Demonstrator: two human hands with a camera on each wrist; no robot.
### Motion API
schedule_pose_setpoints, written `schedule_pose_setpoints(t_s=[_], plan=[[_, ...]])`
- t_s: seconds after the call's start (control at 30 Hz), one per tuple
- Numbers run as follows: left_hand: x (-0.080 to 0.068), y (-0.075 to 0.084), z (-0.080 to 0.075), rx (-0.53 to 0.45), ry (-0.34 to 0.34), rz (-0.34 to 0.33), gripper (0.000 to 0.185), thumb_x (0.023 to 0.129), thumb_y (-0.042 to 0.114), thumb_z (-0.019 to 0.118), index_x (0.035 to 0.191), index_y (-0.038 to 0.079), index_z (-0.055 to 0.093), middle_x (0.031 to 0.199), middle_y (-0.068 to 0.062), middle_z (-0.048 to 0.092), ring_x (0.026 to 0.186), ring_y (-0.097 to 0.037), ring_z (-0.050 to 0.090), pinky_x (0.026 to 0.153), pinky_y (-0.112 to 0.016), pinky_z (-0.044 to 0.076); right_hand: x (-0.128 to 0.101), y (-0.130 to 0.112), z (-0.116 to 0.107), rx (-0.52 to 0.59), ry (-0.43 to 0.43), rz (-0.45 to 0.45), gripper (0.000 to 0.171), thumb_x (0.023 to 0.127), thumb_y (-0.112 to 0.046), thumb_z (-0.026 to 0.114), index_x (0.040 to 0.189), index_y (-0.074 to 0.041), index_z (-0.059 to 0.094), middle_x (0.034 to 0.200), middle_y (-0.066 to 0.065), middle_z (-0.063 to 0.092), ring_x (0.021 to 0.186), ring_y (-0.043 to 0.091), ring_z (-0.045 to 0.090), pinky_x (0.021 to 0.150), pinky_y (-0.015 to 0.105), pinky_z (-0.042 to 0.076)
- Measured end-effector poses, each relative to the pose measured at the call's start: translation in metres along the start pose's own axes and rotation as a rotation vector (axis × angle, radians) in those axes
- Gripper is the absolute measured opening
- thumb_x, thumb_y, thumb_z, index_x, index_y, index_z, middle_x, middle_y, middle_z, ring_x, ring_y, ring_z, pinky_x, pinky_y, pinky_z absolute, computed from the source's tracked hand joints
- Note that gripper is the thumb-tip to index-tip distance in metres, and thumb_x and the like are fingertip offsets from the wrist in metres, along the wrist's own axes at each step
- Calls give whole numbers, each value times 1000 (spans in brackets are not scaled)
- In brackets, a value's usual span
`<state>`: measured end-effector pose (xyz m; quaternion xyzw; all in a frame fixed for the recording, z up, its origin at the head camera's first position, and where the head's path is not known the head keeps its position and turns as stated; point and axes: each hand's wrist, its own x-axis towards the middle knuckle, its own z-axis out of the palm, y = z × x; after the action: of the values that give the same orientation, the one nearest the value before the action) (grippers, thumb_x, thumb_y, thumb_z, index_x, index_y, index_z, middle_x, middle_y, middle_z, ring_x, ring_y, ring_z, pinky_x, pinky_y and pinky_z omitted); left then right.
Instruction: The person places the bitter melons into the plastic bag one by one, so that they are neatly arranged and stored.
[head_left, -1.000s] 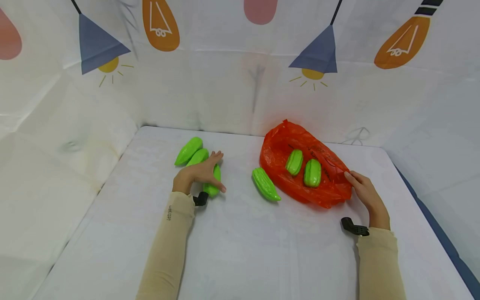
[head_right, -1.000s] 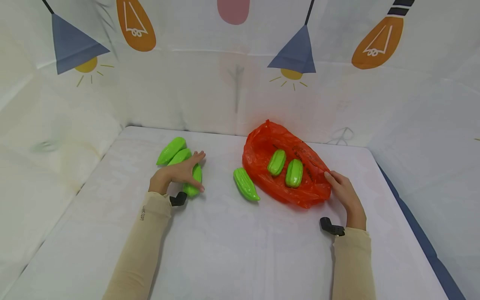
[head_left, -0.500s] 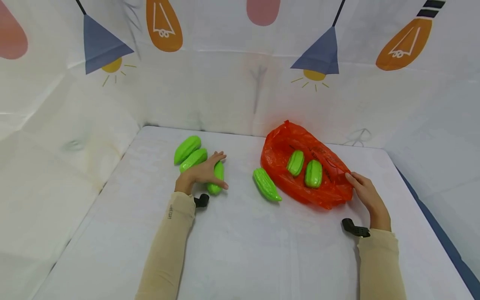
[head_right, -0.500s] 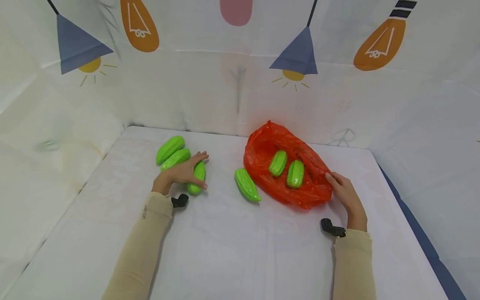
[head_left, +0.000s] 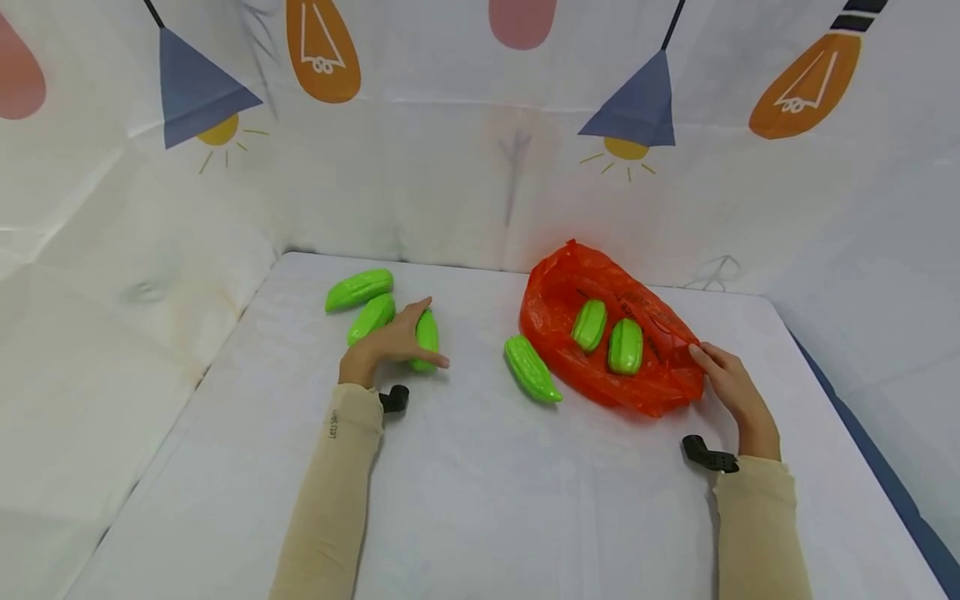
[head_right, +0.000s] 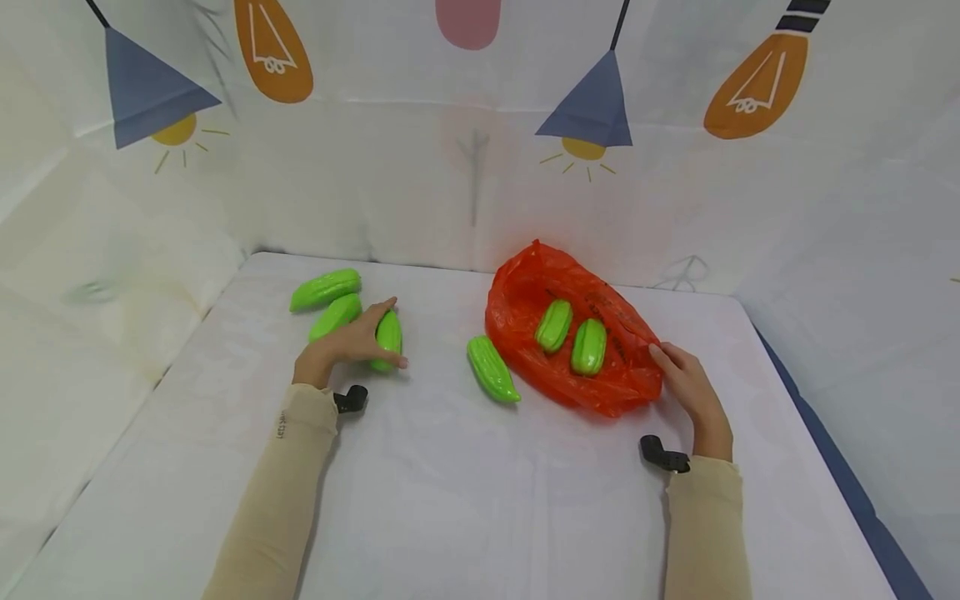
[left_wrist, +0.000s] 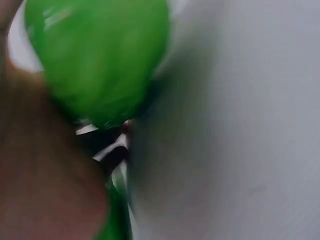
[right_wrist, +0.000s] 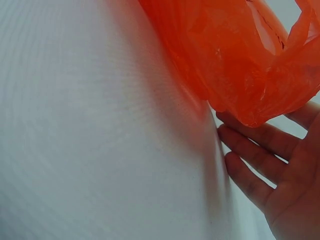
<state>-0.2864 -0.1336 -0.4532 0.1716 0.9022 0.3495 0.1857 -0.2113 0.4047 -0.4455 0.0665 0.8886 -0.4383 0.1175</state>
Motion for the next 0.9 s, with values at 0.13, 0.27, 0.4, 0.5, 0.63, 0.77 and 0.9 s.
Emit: schedule_pose_setpoints(t_s=[0.13, 0.27, 0.4, 0.5, 0.63, 0.77, 0.9], plan=[[-7, 0, -4, 22, -94, 4, 138, 65, 48, 89, 157, 10, -7, 165, -13, -1, 153, -30, 3, 123, -50, 12, 1, 0, -1, 6, 0, 9, 82, 102, -55, 31, 153, 4, 5, 157, 35, 8, 144, 55, 7, 111, 73, 14], [-7, 3, -4, 12, -87, 1, 137, 66, 44, 89, 157, 10, -7, 165, -13, -1, 152, -31, 7, 123, -50, 15, 1, 0, -1, 7, 1, 7, 82, 102, -54, 31, 153, 5, 6, 157, 35, 9, 144, 55, 8, 111, 73, 14], [-2, 5, 1, -34, -34, 13, 132, 65, 41, 91, 156, 10, 1, 165, -13, 1, 151, -30, 10, 122, -50, 18, 0, 0, 0, 5, 0, 0, 82, 102, -54, 31, 153, 5, 7, 156, 36, 10, 143, 55, 9, 111, 73, 14], [2, 8, 4, -30, 12, 57, 127, 63, 41, 92, 155, 10, 10, 163, -12, 7, 150, -28, 15, 121, -50, 21, 0, 0, 0, 9, 2, -6, 82, 102, -53, 32, 153, 6, 7, 156, 36, 11, 143, 55, 9, 111, 73, 14], [7, 20, 8, -1, 36, 144, 124, 63, 43, 91, 155, 9, 16, 158, -11, 21, 146, -29, 24, 120, -51, 24, 1, -1, 0, 11, 5, -2, 81, 102, -54, 31, 153, 5, 8, 156, 36, 11, 143, 55, 9, 111, 73, 14], [12, 30, 15, 11, 20, 200, 124, 64, 44, 91, 157, 9, 16, 160, -10, 23, 148, -29, 22, 122, -50, 20, 2, 1, 0, 12, 2, 5, 80, 103, -53, 31, 154, 4, 8, 156, 35, 11, 143, 55, 10, 111, 73, 15], [17, 36, 25, -47, -14, 215, 124, 64, 42, 91, 157, 11, 15, 162, -7, 22, 150, -24, 20, 123, -45, 19, 4, 2, 1, 14, 2, 3, 79, 103, -52, 31, 154, 4, 9, 156, 35, 12, 143, 55, 11, 111, 73, 15]])
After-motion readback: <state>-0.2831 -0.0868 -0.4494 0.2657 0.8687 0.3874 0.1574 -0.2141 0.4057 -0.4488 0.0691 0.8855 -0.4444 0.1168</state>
